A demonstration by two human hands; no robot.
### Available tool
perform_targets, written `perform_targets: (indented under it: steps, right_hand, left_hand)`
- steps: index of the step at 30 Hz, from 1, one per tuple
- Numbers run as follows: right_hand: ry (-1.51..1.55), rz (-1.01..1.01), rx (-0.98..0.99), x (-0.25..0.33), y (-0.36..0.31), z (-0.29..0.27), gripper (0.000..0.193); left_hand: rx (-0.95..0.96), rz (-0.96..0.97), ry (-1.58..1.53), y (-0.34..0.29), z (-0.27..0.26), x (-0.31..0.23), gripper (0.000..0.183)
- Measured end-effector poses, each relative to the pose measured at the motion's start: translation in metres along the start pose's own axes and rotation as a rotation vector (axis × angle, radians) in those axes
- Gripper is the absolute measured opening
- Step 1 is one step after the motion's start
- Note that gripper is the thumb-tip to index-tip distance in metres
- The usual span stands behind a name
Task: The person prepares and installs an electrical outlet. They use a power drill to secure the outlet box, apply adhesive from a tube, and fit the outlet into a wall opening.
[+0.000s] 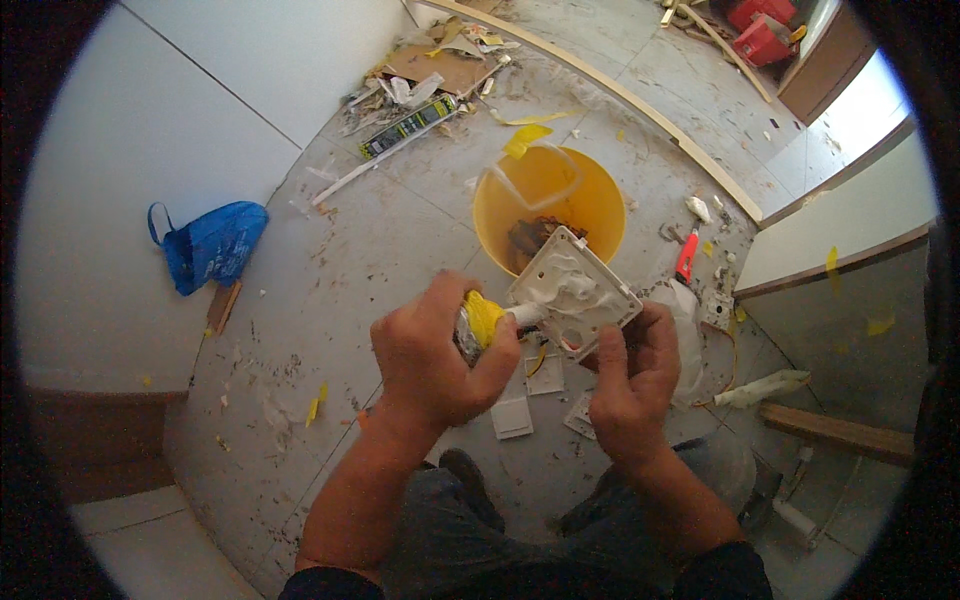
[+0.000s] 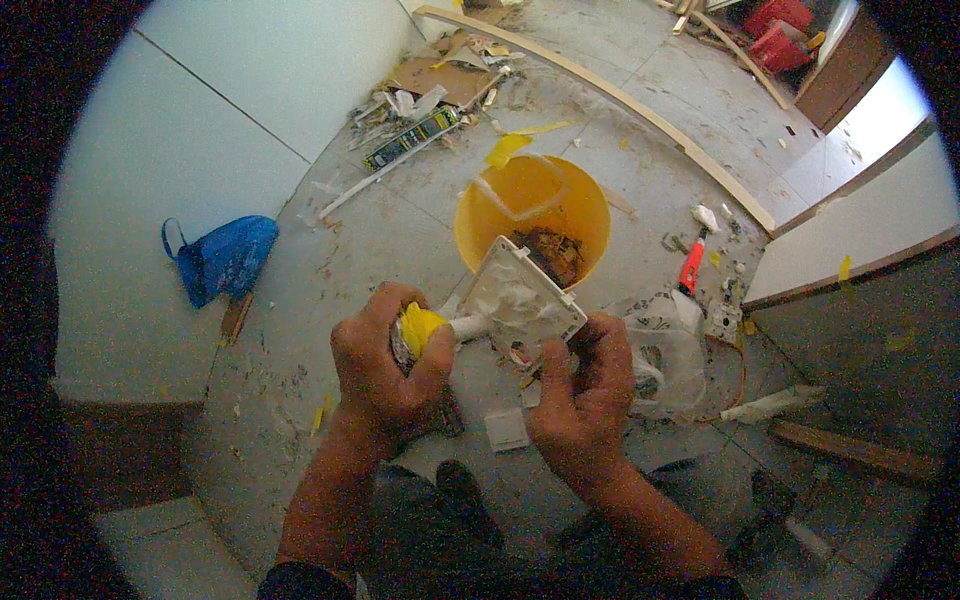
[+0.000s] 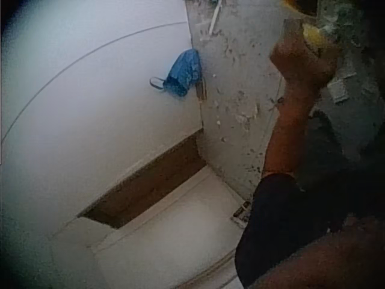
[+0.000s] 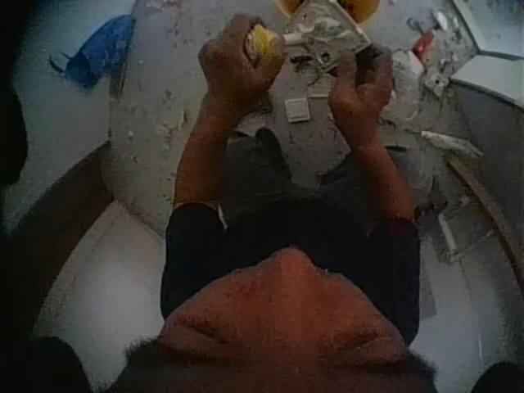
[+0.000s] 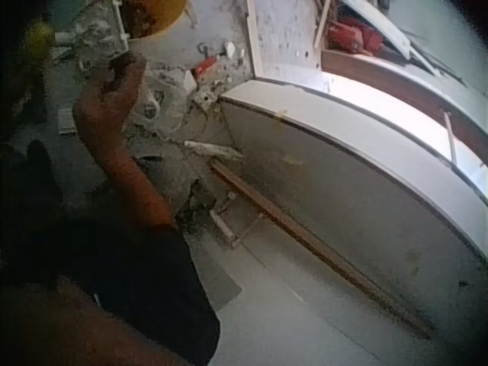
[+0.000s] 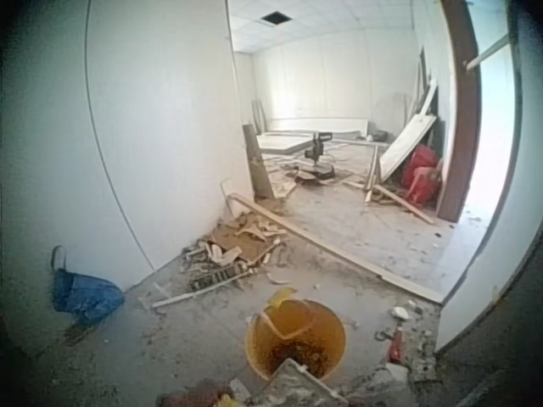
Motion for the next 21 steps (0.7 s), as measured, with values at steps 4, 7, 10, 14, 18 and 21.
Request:
perform_targets:
  steps: [4,7,10,14,18,21]
  right_hand:
    - [0.007,-0.005,0.020,0.000,-0.001,0.001,0.019]
    - [0.016,0.015,0.007,-0.001,0.001,0.001,0.017]
    - [0.012,0.075,-0.017,-0.005,0.003,-0.003,0.015]
    - [0.123,0.183,0.022,-0.012,0.004,0.001,0.013]
    - [0.114,0.201,0.036,-0.011,0.002,0.003,0.013]
    - [0.090,0.160,0.050,-0.015,0.004,0.001,0.013]
  left_hand:
    - [-0.020,-0.006,0.039,0.004,-0.005,0.006,0.030]
    - [-0.060,-0.010,0.035,0.005,-0.009,0.005,0.029]
    - [-0.083,-0.023,-0.032,0.005,-0.011,0.002,0.029]
    - [-0.019,0.056,-0.060,0.003,-0.003,-0.006,0.029]
    - [-0.023,0.023,-0.115,0.003,0.009,-0.005,0.029]
    - [-0.098,-0.113,-0.199,0.004,0.005,0.009,0.029]
Point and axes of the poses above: each hand's wrist, its own y-axis towards the middle knuckle, its own z-axis out of the palm, x = y × z, the point moved 6 cm from there along y, towards the middle knuckle, and after that the axes turned 9 degrees about -y, right-handed, at the moved point
